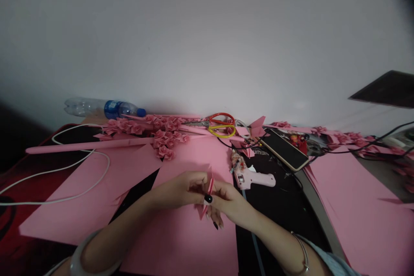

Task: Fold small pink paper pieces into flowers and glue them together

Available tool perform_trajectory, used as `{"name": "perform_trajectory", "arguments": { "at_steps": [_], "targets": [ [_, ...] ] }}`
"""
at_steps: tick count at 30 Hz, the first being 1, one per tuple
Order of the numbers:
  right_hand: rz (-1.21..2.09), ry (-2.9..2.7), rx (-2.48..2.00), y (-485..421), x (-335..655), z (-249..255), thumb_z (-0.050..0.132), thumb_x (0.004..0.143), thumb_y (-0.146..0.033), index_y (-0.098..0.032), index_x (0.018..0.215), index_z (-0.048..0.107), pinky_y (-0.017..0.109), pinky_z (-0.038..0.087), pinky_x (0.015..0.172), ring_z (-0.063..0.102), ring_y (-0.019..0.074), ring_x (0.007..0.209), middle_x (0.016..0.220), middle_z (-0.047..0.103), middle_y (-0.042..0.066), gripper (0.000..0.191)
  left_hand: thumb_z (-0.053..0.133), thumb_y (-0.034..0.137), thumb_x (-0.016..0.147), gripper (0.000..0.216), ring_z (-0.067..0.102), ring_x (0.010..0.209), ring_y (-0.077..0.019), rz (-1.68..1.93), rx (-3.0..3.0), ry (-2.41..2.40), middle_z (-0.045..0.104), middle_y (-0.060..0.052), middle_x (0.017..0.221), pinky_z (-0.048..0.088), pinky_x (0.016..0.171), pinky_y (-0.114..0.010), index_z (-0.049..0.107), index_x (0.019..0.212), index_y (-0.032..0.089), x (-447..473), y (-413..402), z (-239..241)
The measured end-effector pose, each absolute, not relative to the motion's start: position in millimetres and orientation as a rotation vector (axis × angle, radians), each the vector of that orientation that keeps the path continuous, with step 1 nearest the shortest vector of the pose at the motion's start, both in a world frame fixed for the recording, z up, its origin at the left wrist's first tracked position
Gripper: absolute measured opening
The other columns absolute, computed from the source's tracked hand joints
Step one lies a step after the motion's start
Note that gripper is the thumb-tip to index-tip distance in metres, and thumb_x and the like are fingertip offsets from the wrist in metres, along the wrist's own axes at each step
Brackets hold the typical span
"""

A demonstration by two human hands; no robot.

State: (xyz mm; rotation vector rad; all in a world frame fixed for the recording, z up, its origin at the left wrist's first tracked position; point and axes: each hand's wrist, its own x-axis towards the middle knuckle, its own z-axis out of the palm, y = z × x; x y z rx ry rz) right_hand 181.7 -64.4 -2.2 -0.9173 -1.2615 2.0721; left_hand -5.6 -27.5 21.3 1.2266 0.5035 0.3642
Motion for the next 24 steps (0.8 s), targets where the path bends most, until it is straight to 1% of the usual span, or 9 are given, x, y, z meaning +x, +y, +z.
{"name": "perform_trajectory", "arguments": {
  "at_steps": [3, 8, 10, 13, 15, 16, 18, 20, 24],
  "targets": [
    [2.069, -1.268, -0.91, -64, 182, -3, 0.065, 0.081, -0.064, -0.017, 0.083, 0.053, 0.016, 0.041, 0.032, 0.055, 0.0083, 0.037, 0.06, 0.063, -0.001, 0.048, 0.066, 0.024, 0.088, 0.009, 0.065, 0.066, -0.0151, 0.366, 1.229, 0.49, 0.069, -0.001, 0.075, 0.049, 0.063, -0.026, 0.058, 0.09, 0.019, -5, -26, 22],
    [2.063, -1.263, -0.898, -65, 182, -4, 0.061, 0.083, -0.066, -0.017, 0.084, 0.053, 0.017, 0.043, 0.033, 0.056, 0.0086, 0.038, 0.062, 0.063, -0.001, 0.049, 0.067, 0.026, 0.087, 0.014, 0.064, 0.066, -0.0142, 0.374, 1.218, 0.47, 0.068, -0.002, 0.077, 0.049, 0.063, -0.026, 0.056, 0.089, 0.017, -7, -23, 13],
    [2.06, -1.237, -0.891, -65, 182, -6, 0.061, 0.084, -0.066, -0.016, 0.083, 0.054, 0.018, 0.043, 0.034, 0.056, 0.009, 0.038, 0.061, 0.063, -0.001, 0.05, 0.068, 0.028, 0.086, 0.018, 0.062, 0.067, -0.0148, 0.392, 1.236, 0.509, 0.065, -0.001, 0.075, 0.049, 0.064, -0.028, 0.058, 0.095, 0.015, -8, -22, 8],
    [2.041, -1.155, -0.902, -65, 182, -8, 0.064, 0.081, -0.065, -0.016, 0.077, 0.054, 0.018, 0.042, 0.033, 0.056, 0.0093, 0.037, 0.057, 0.063, -0.001, 0.05, 0.072, 0.031, 0.082, 0.04, 0.057, 0.065, -0.0137, 0.483, 1.25, 0.603, 0.058, 0.004, 0.072, 0.048, 0.063, -0.027, 0.055, 0.115, 0.017, -11, -21, 4],
    [2.022, -1.103, -0.929, -65, 183, -8, 0.065, 0.08, -0.064, -0.016, 0.072, 0.054, 0.018, 0.04, 0.032, 0.055, 0.0091, 0.035, 0.055, 0.063, -0.001, 0.05, 0.07, 0.032, 0.082, 0.041, 0.054, 0.067, -0.0128, 0.554, 1.269, 0.679, 0.054, 0.004, 0.075, 0.046, 0.062, -0.026, 0.054, 0.118, 0.019, -13, -20, 5],
    [2.02, -1.084, -0.942, -65, 183, -8, 0.065, 0.081, -0.064, -0.015, 0.069, 0.055, 0.018, 0.039, 0.032, 0.055, 0.0091, 0.035, 0.055, 0.063, 0.0, 0.051, 0.069, 0.031, 0.083, 0.037, 0.053, 0.067, -0.0124, 0.603, 1.29, 0.717, 0.052, 0.004, 0.076, 0.045, 0.061, -0.025, 0.054, 0.114, 0.019, -14, -19, 7],
    [2.027, -1.047, -0.961, -64, 182, -6, 0.065, 0.081, -0.063, -0.015, 0.065, 0.056, 0.018, 0.038, 0.032, 0.055, 0.0091, 0.034, 0.054, 0.063, 0.001, 0.052, 0.067, 0.027, 0.081, 0.021, 0.048, 0.064, -0.0107, 0.756, 1.343, 0.795, 0.047, 0.005, 0.073, 0.041, 0.058, -0.022, 0.055, 0.096, 0.018, -17, -17, 12],
    [2.04, -1.015, -0.976, -63, 182, -4, 0.066, 0.08, -0.063, -0.015, 0.065, 0.057, 0.018, 0.038, 0.031, 0.054, 0.0092, 0.034, 0.054, 0.064, 0.001, 0.051, 0.064, 0.022, 0.079, 0.015, 0.043, 0.061, -0.0093, 0.934, 1.405, 0.873, 0.042, 0.006, 0.07, 0.037, 0.056, -0.021, 0.049, 0.079, 0.019, -20, -15, 17],
    [2.067, -1.034, -0.979, -63, 184, -4, 0.061, 0.083, -0.065, -0.016, 0.062, 0.054, 0.015, 0.03, 0.025, 0.049, 0.0075, 0.027, 0.049, 0.064, 0.001, 0.054, 0.054, 0.018, 0.078, 0.014, 0.04, 0.06, -0.0096, 1.154, 1.601, 1.006, 0.04, 0.005, 0.067, 0.035, 0.056, -0.021, 0.042, 0.071, 0.02, -24, -16, 24]
  ]
}}
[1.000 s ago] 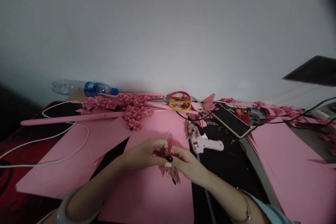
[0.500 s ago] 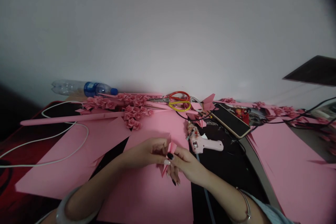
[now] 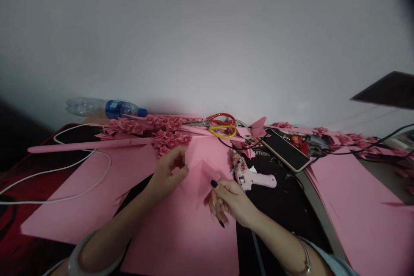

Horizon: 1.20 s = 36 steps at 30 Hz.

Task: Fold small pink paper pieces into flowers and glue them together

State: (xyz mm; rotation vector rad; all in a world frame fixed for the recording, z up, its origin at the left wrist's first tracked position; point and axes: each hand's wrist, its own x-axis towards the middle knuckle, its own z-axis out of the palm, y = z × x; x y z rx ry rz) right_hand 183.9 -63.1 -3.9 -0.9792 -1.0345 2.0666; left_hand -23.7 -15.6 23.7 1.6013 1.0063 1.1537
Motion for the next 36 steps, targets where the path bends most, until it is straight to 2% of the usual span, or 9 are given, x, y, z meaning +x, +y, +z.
{"name": "perform_trajectory", "arguments": {
  "at_steps": [3, 7, 11, 16, 20, 26, 30, 33, 36],
  "targets": [
    [2.063, -1.056, -0.962, -64, 186, -6, 0.058, 0.084, -0.067, -0.015, 0.059, 0.054, 0.014, 0.023, 0.023, 0.043, 0.0058, 0.024, 0.044, 0.062, 0.001, 0.058, 0.048, 0.012, 0.076, 0.014, 0.039, 0.056, -0.0096, 1.116, 1.892, 1.006, 0.04, 0.006, 0.064, 0.032, 0.053, -0.021, 0.039, 0.07, 0.021, -22, -21, 26],
    [2.088, -0.936, -0.915, -64, 187, -9, 0.055, 0.081, -0.073, -0.012, 0.066, 0.06, 0.015, 0.028, 0.022, 0.048, 0.0089, 0.025, 0.047, 0.064, 0.004, 0.063, 0.043, 0.004, 0.071, 0.019, 0.037, 0.056, -0.0109, 0.972, 2.247, 0.813, 0.04, 0.004, 0.063, 0.027, 0.053, -0.024, 0.036, 0.066, 0.021, -13, -30, 25],
    [2.086, -0.847, -0.928, -64, 186, -9, 0.047, 0.084, -0.076, -0.011, 0.051, 0.056, 0.016, 0.029, 0.022, 0.048, 0.0088, 0.025, 0.044, 0.061, 0.008, 0.072, 0.044, 0.002, 0.066, 0.019, 0.043, 0.063, -0.0149, 0.852, 2.472, 0.677, 0.048, 0.001, 0.065, 0.028, 0.055, -0.027, 0.04, 0.065, 0.021, -5, -36, 24],
    [1.977, -0.701, -0.961, -63, 184, -2, 0.069, 0.08, -0.054, -0.019, 0.077, 0.051, 0.015, 0.036, 0.023, 0.05, 0.0113, 0.025, 0.041, 0.058, -0.005, 0.04, 0.044, 0.001, 0.061, 0.02, 0.039, 0.062, -0.0164, 0.9, 2.591, 0.523, 0.047, 0.001, 0.06, 0.031, 0.058, -0.029, 0.039, 0.062, 0.021, -1, -42, 29],
    [1.927, -0.712, -0.992, -63, 182, 2, 0.079, 0.075, -0.038, -0.02, 0.085, 0.05, 0.016, 0.044, 0.027, 0.05, 0.0089, 0.025, 0.046, 0.056, -0.01, 0.036, 0.046, 0.001, 0.062, 0.021, 0.042, 0.065, -0.017, 0.912, 2.632, 0.455, 0.049, 0.001, 0.061, 0.035, 0.061, -0.03, 0.04, 0.064, 0.02, 2, -46, 31],
    [1.776, -0.726, -1.003, -62, 181, 3, 0.08, 0.076, -0.036, -0.018, 0.088, 0.057, 0.014, 0.043, 0.029, 0.051, 0.0071, 0.029, 0.048, 0.055, -0.01, 0.031, 0.05, -0.002, 0.076, 0.023, 0.055, 0.098, -0.0199, 1.143, 2.389, 0.802, 0.06, -0.005, 0.097, 0.044, 0.087, -0.035, 0.044, 0.074, 0.021, -7, -35, 30],
    [1.708, -0.709, -0.978, -63, 180, 5, 0.081, 0.075, -0.035, -0.019, 0.087, 0.06, 0.014, 0.043, 0.029, 0.048, 0.0054, 0.029, 0.051, 0.055, -0.01, 0.03, 0.049, -0.001, 0.073, 0.028, 0.053, 0.119, -0.024, 1.175, 2.107, 0.978, 0.056, -0.009, 0.125, 0.044, 0.098, -0.041, 0.047, 0.088, 0.022, -17, -27, 28],
    [1.704, -0.735, -0.954, -66, 179, 5, 0.08, 0.076, -0.036, -0.017, 0.086, 0.064, 0.015, 0.043, 0.029, 0.048, 0.0057, 0.029, 0.05, 0.057, -0.008, 0.027, 0.045, 0.004, 0.075, 0.046, 0.059, 0.114, -0.0232, 1.101, 1.743, 0.921, 0.058, -0.01, 0.127, 0.051, 0.091, -0.039, 0.05, 0.116, 0.024, -22, -23, 23],
    [1.707, -0.741, -0.949, -70, 179, 4, 0.079, 0.078, -0.035, -0.017, 0.093, 0.069, 0.017, 0.043, 0.03, 0.051, 0.0082, 0.029, 0.047, 0.06, -0.006, 0.026, 0.047, 0.013, 0.074, 0.044, 0.057, 0.116, -0.0267, 0.995, 1.515, 0.832, 0.061, -0.01, 0.123, 0.052, 0.086, -0.037, 0.059, 0.115, 0.022, -25, -18, 17]
  ]
}}
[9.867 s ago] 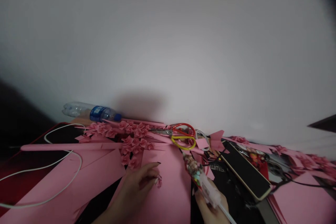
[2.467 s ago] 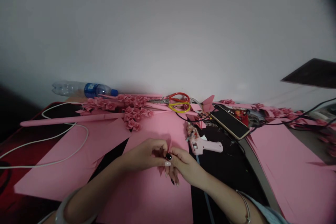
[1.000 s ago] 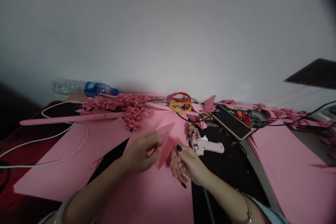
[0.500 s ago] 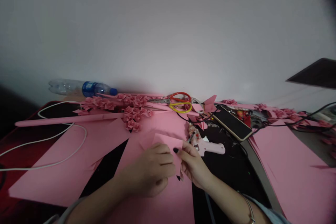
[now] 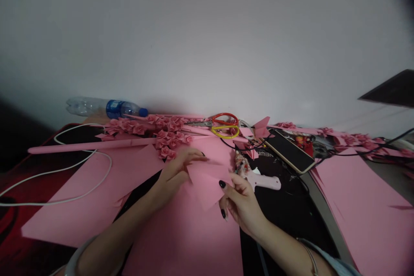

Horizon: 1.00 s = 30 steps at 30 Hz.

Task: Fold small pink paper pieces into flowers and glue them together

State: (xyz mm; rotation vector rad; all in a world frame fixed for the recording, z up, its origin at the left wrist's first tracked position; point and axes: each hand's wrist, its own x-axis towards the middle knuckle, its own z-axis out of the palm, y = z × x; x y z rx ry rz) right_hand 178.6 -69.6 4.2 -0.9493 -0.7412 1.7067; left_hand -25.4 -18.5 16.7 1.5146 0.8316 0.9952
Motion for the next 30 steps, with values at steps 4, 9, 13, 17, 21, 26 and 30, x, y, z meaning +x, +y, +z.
{"name": "perform_trajectory", "arguments": {
  "at_steps": [4, 9, 13, 17, 21, 26, 30],
  "targets": [
    [1.689, -0.758, -0.955, -71, 180, 4, 0.078, 0.077, -0.032, -0.018, 0.096, 0.076, 0.02, 0.044, 0.034, 0.054, 0.0119, 0.03, 0.038, 0.058, -0.004, 0.023, 0.053, 0.027, 0.069, 0.038, 0.063, 0.078, -0.0201, 0.804, 1.149, 0.773, 0.066, -0.01, 0.109, 0.054, 0.062, -0.03, 0.067, 0.103, 0.02, -29, -10, 13],
    [1.704, -0.779, -0.941, -70, 182, 6, 0.073, 0.074, -0.025, -0.018, 0.083, 0.081, 0.022, 0.049, 0.036, 0.061, 0.0135, 0.036, 0.058, 0.072, 0.004, 0.014, 0.06, 0.041, 0.072, 0.036, 0.065, 0.071, -0.0216, 0.645, 0.959, 0.798, 0.07, -0.009, 0.08, 0.05, 0.054, -0.025, 0.067, 0.096, 0.015, -33, -5, 22],
    [1.714, -0.79, -0.898, -69, 185, 5, 0.065, 0.073, -0.021, -0.016, 0.08, 0.08, 0.025, 0.055, 0.039, 0.064, 0.0139, 0.042, 0.086, 0.078, 0.009, 0.018, 0.065, 0.038, 0.082, 0.024, 0.063, 0.067, -0.0154, 0.523, 1.127, 0.906, 0.065, 0.0, 0.073, 0.048, 0.055, -0.02, 0.068, 0.092, 0.016, -33, -12, 33],
    [1.707, -0.825, -0.849, -68, 186, 5, 0.064, 0.076, -0.034, -0.013, 0.074, 0.077, 0.027, 0.056, 0.041, 0.062, 0.0153, 0.048, 0.082, 0.076, 0.012, 0.024, 0.069, 0.041, 0.081, 0.026, 0.067, 0.063, -0.0155, 0.325, 1.099, 0.799, 0.059, 0.004, 0.072, 0.049, 0.054, -0.02, 0.065, 0.08, 0.015, -31, -18, 37],
    [1.662, -0.966, -0.965, -67, 184, 7, 0.069, 0.08, -0.045, -0.014, 0.071, 0.072, 0.024, 0.054, 0.042, 0.06, 0.013, 0.048, 0.077, 0.073, 0.009, 0.033, 0.068, 0.05, 0.082, 0.037, 0.071, 0.057, -0.019, 0.115, 1.101, 0.721, 0.066, 0.002, 0.059, 0.053, 0.058, -0.025, 0.056, 0.071, 0.017, -28, -17, 35],
    [1.56, -1.156, -1.089, -68, 181, 9, 0.076, 0.078, -0.036, -0.019, 0.096, 0.066, 0.025, 0.055, 0.04, 0.063, 0.0105, 0.043, 0.096, 0.071, 0.006, 0.026, 0.069, 0.057, 0.078, 0.043, 0.071, 0.052, -0.0191, 0.065, 1.149, 0.687, 0.072, -0.005, 0.06, 0.056, 0.057, -0.029, 0.06, 0.073, 0.015, -25, -14, 32],
    [1.603, -1.133, -1.078, -67, 181, 7, 0.073, 0.082, -0.035, -0.021, 0.107, 0.057, 0.023, 0.051, 0.038, 0.061, 0.013, 0.036, 0.061, 0.066, -0.004, 0.033, 0.071, 0.055, 0.078, 0.042, 0.07, 0.052, -0.0176, 0.117, 1.152, 0.724, 0.073, -0.004, 0.06, 0.054, 0.053, -0.025, 0.056, 0.072, 0.017, -25, -14, 28]
  ]
}}
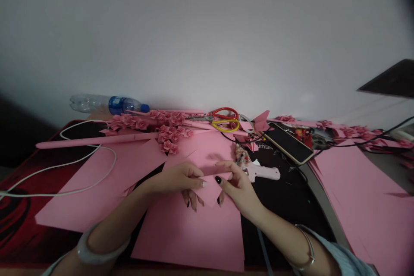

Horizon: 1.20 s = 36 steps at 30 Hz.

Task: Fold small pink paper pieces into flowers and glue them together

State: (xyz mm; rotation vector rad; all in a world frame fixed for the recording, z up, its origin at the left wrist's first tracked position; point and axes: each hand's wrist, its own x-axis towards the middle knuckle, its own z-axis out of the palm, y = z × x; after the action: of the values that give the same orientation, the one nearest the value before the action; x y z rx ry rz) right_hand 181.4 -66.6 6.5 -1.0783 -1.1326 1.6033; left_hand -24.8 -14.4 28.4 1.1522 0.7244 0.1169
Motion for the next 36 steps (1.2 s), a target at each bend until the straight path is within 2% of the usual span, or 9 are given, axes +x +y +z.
{"name": "perform_trajectory", "arguments": {
  "at_steps": [3, 10, 13, 17, 20, 23, 26, 32, 36],
  "targets": [
    [1.648, -1.128, -1.085, -65, 181, 6, 0.071, 0.084, -0.037, -0.02, 0.104, 0.054, 0.023, 0.05, 0.038, 0.058, 0.0134, 0.032, 0.044, 0.059, -0.008, 0.032, 0.072, 0.054, 0.078, 0.042, 0.071, 0.054, -0.0174, 0.139, 1.142, 0.753, 0.073, -0.003, 0.06, 0.053, 0.053, -0.024, 0.051, 0.069, 0.018, -25, -14, 27],
    [1.648, -1.152, -1.173, -66, 177, 6, 0.074, 0.077, -0.037, -0.021, 0.092, 0.048, 0.02, 0.047, 0.036, 0.058, 0.0126, 0.033, 0.044, 0.057, -0.011, 0.033, 0.07, 0.054, 0.079, 0.04, 0.073, 0.061, -0.0184, 0.153, 1.187, 0.779, 0.067, 0.0, 0.063, 0.056, 0.059, -0.026, 0.063, 0.073, 0.015, -24, -16, 32],
    [1.581, -1.198, -1.242, -67, 177, 6, 0.075, 0.074, -0.036, -0.021, 0.088, 0.051, 0.022, 0.049, 0.037, 0.06, 0.0134, 0.035, 0.047, 0.056, -0.011, 0.032, 0.07, 0.054, 0.078, 0.041, 0.071, 0.06, -0.0167, 0.17, 1.193, 0.769, 0.062, 0.002, 0.066, 0.057, 0.059, -0.026, 0.062, 0.071, 0.015, -23, -18, 31],
    [1.472, -1.294, -1.309, -68, 178, 8, 0.074, 0.075, -0.037, -0.019, 0.072, 0.057, 0.021, 0.047, 0.036, 0.057, 0.0095, 0.035, 0.061, 0.061, -0.004, 0.024, 0.065, 0.054, 0.082, 0.042, 0.066, 0.058, -0.0131, 0.146, 1.259, 0.707, 0.056, 0.003, 0.065, 0.057, 0.058, -0.024, 0.063, 0.069, 0.015, -22, -19, 30],
    [1.436, -1.39, -1.284, -69, 179, 9, 0.071, 0.078, -0.034, -0.019, 0.065, 0.058, 0.019, 0.042, 0.036, 0.054, 0.0084, 0.036, 0.055, 0.055, -0.006, 0.024, 0.067, 0.054, 0.08, 0.043, 0.062, 0.058, -0.0127, 0.149, 1.303, 0.701, 0.047, 0.005, 0.061, 0.056, 0.054, -0.022, 0.057, 0.062, 0.015, -21, -20, 31],
    [1.418, -1.412, -1.268, -70, 178, 9, 0.071, 0.079, -0.036, -0.021, 0.06, 0.054, 0.019, 0.037, 0.035, 0.05, 0.0087, 0.035, 0.048, 0.049, -0.007, 0.03, 0.067, 0.054, 0.08, 0.042, 0.065, 0.056, -0.0137, 0.13, 1.295, 0.695, 0.053, 0.004, 0.065, 0.054, 0.052, -0.023, 0.058, 0.068, 0.015, -21, -21, 32],
    [1.417, -1.371, -1.293, -71, 177, 8, 0.072, 0.078, -0.043, -0.021, 0.058, 0.051, 0.02, 0.033, 0.034, 0.045, 0.0085, 0.033, 0.042, 0.045, -0.008, 0.036, 0.064, 0.053, 0.083, 0.038, 0.068, 0.051, -0.0165, 0.081, 1.241, 0.711, 0.058, 0.004, 0.057, 0.052, 0.05, -0.023, 0.058, 0.075, 0.016, -23, -20, 30],
    [1.396, -1.259, -1.29, -70, 179, 6, 0.067, 0.081, -0.056, -0.022, 0.061, 0.049, 0.02, 0.032, 0.035, 0.041, 0.0074, 0.033, 0.045, 0.055, -0.004, 0.044, 0.058, 0.044, 0.088, 0.038, 0.063, 0.043, -0.0129, 0.181, 1.283, 0.767, 0.062, 0.003, 0.046, 0.044, 0.045, -0.018, 0.05, 0.062, 0.018, -34, -14, 28],
    [1.356, -1.211, -1.254, -70, 181, 5, 0.065, 0.086, -0.054, -0.022, 0.061, 0.045, 0.02, 0.031, 0.038, 0.039, 0.007, 0.035, 0.044, 0.052, -0.006, 0.045, 0.051, 0.039, 0.092, 0.043, 0.054, 0.036, -0.0086, 0.292, 1.385, 0.83, 0.061, 0.004, 0.045, 0.037, 0.042, -0.016, 0.051, 0.055, 0.017, -43, -10, 30]
  ]
}}
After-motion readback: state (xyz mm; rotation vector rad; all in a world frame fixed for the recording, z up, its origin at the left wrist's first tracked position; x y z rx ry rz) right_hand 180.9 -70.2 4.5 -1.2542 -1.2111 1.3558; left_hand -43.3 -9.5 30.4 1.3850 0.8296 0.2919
